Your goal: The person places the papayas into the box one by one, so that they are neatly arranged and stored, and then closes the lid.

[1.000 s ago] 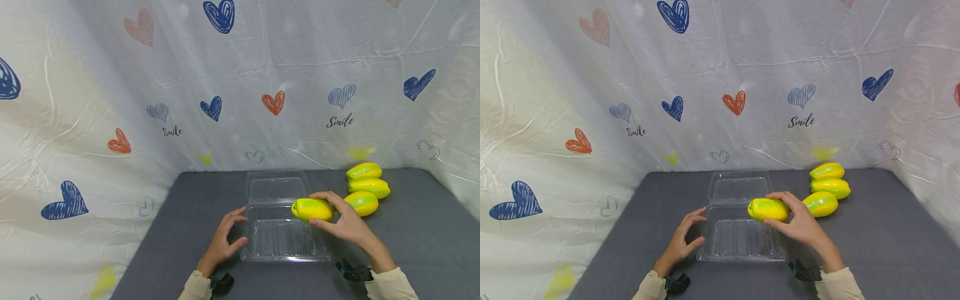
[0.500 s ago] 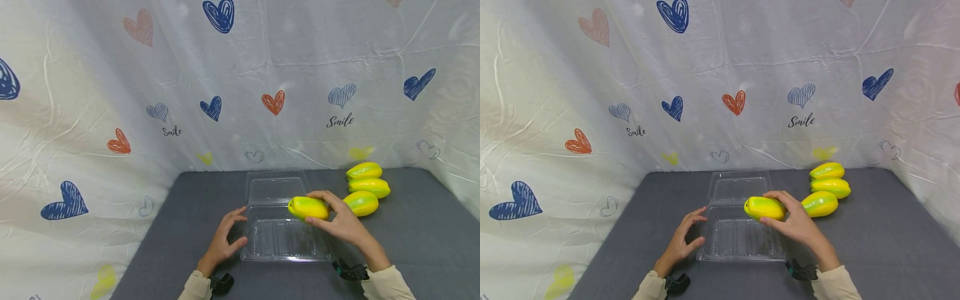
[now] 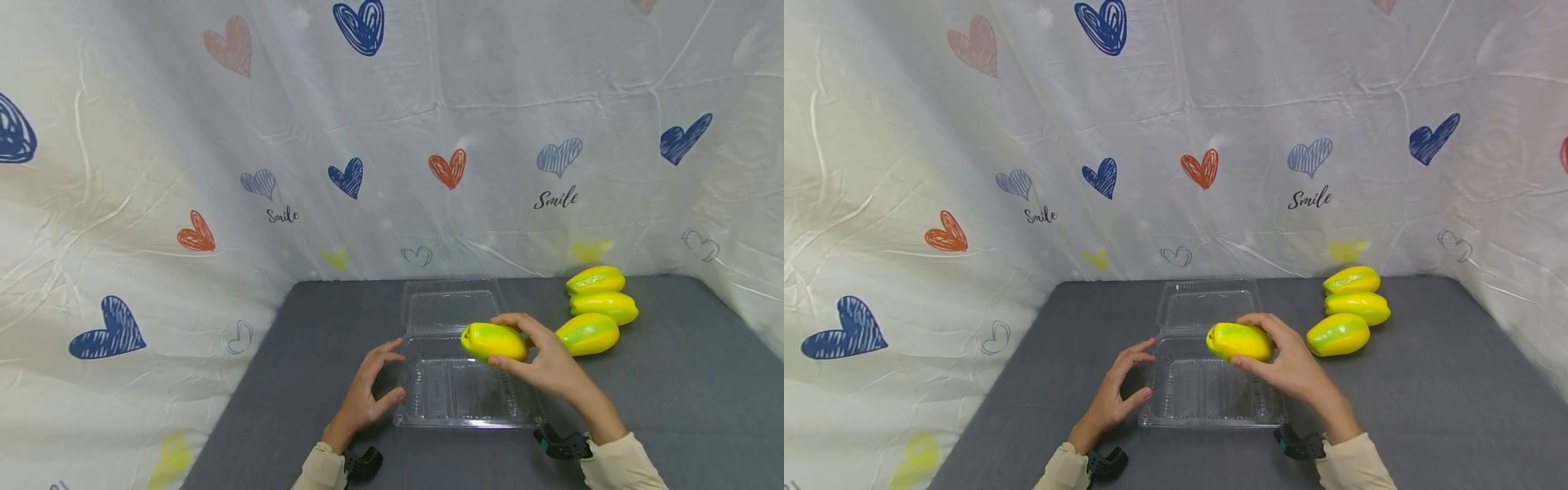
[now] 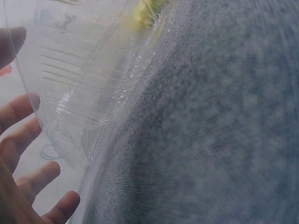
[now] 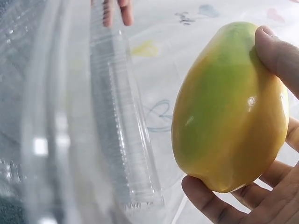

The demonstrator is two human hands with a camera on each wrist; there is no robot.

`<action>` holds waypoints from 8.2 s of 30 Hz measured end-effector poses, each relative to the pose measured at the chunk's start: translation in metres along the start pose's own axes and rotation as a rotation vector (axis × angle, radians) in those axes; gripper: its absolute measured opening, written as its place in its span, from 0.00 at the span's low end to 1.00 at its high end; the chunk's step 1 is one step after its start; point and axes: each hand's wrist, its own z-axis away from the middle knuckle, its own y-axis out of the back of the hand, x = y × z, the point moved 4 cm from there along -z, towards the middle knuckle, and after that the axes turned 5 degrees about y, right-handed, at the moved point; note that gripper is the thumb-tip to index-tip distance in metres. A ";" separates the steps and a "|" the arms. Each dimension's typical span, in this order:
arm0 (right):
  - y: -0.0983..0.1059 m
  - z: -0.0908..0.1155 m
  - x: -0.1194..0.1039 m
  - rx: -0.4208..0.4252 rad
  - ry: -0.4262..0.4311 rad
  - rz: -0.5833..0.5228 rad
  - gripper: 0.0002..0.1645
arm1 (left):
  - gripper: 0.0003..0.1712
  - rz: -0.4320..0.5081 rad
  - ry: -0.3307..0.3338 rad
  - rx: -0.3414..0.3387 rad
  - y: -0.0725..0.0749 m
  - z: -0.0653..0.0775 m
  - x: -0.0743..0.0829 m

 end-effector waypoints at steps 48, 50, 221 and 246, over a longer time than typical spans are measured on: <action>-0.054 -0.009 -0.016 -0.055 0.028 0.017 0.34 | 0.27 -0.002 0.023 -0.005 0.000 0.000 0.002; -0.056 -0.009 -0.015 -0.057 0.037 0.030 0.34 | 0.28 -0.002 0.027 -0.006 0.000 0.000 0.003; -0.080 -0.023 -0.023 -0.086 -0.168 0.059 0.44 | 0.26 0.000 0.078 -0.016 -0.002 0.001 -0.003; -0.016 -0.011 0.004 0.049 -0.076 0.104 0.31 | 0.27 0.015 0.073 -0.019 -0.001 0.001 -0.005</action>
